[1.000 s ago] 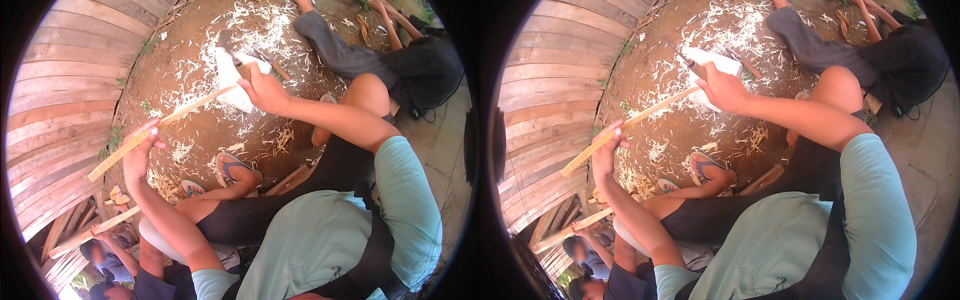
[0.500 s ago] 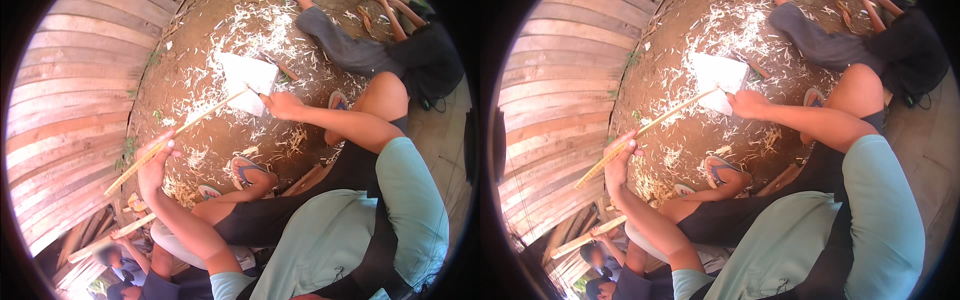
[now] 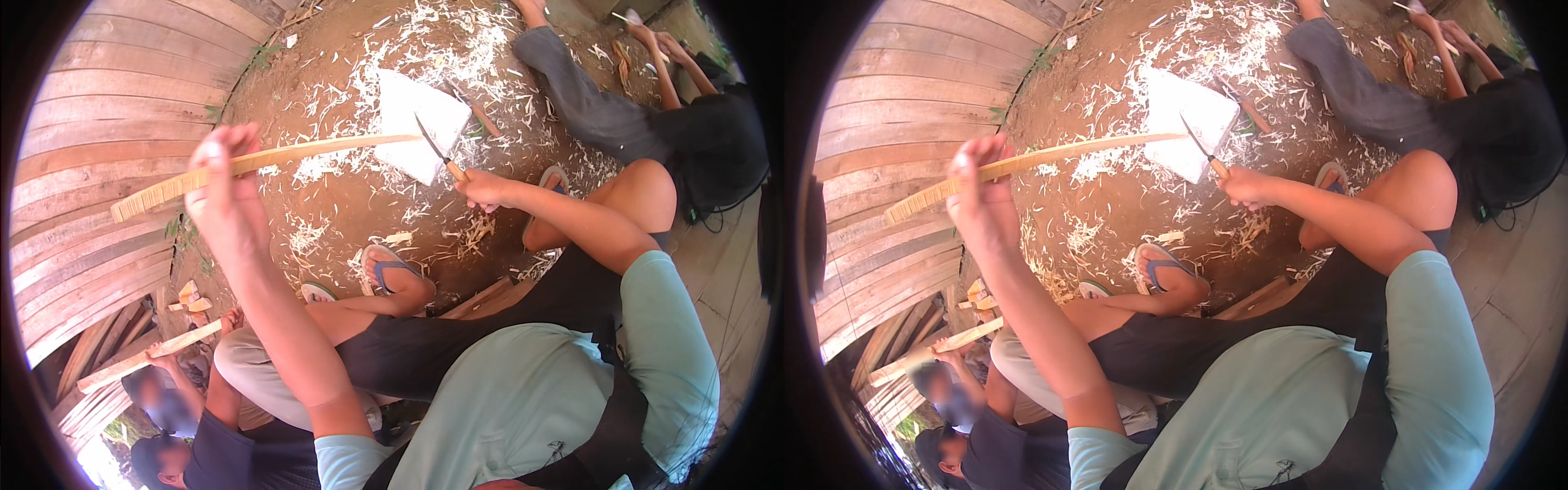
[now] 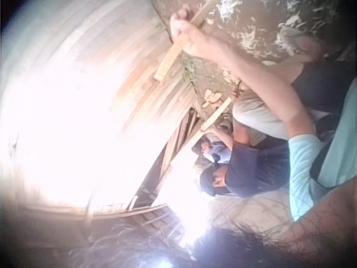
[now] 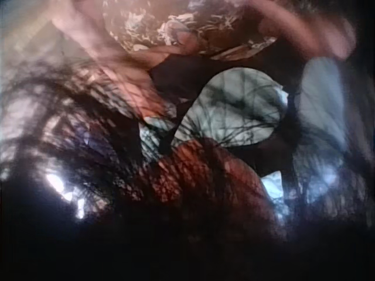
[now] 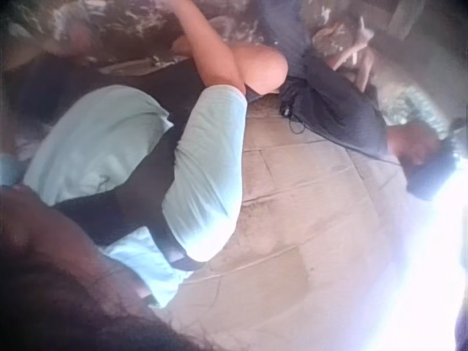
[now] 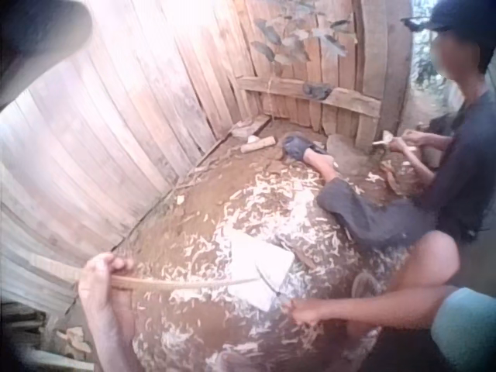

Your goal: The person sits on the ground and uses a knife to shave thin strips from a piece of wood held in their left hand. They repeatedly pull the blade along the wood to create shavings, which accumulate on the ground. The person occasionally pauses to inspect the wood or adjust their grip.

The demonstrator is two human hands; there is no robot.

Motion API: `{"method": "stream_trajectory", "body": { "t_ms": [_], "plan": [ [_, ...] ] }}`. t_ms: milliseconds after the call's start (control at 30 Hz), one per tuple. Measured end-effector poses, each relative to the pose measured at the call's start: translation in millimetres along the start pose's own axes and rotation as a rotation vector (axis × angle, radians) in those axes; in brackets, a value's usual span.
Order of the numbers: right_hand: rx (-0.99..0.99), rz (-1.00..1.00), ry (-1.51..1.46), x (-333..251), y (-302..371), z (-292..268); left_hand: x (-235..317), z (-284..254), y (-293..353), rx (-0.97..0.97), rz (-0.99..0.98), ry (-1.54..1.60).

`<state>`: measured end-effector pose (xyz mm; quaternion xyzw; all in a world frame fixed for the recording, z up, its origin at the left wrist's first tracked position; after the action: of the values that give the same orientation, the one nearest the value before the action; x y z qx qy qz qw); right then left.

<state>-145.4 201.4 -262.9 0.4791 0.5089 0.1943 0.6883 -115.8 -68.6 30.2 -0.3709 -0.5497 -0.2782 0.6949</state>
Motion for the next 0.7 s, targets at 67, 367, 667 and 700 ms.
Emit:
{"method": "stream_trajectory", "body": {
  "t_ms": [67,367,667,700],
  "plan": [
    [0.001,0.006,-0.056,3.3,-5.7,-7.0,15.1,-2.8,-4.7,0.089,0.036,0.234],
    [-0.037,0.134,-0.257,8.9,-3.5,-5.0,14.7,-21.4,-1.6,0.143,-0.053,0.189],
    [0.470,-0.397,0.443,-78.9,34.4,-35.8,20.1,-32.2,10.2,0.351,-0.096,0.131],
    [0.467,-0.395,0.462,-86.7,48.6,-31.7,20.5,-37.8,10.6,0.296,-0.086,0.191]
  ]
}}
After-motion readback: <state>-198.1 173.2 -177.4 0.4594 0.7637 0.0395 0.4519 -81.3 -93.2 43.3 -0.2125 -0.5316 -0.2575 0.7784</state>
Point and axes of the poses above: each hand's wrist, its own y-axis away from the middle knuckle, its own z-axis out of the palm, x = y × z, the point moved 6 cm from there along -y, towards the middle knuckle, and after that the axes turned 3 degrees about z, right-handed, at the moved point
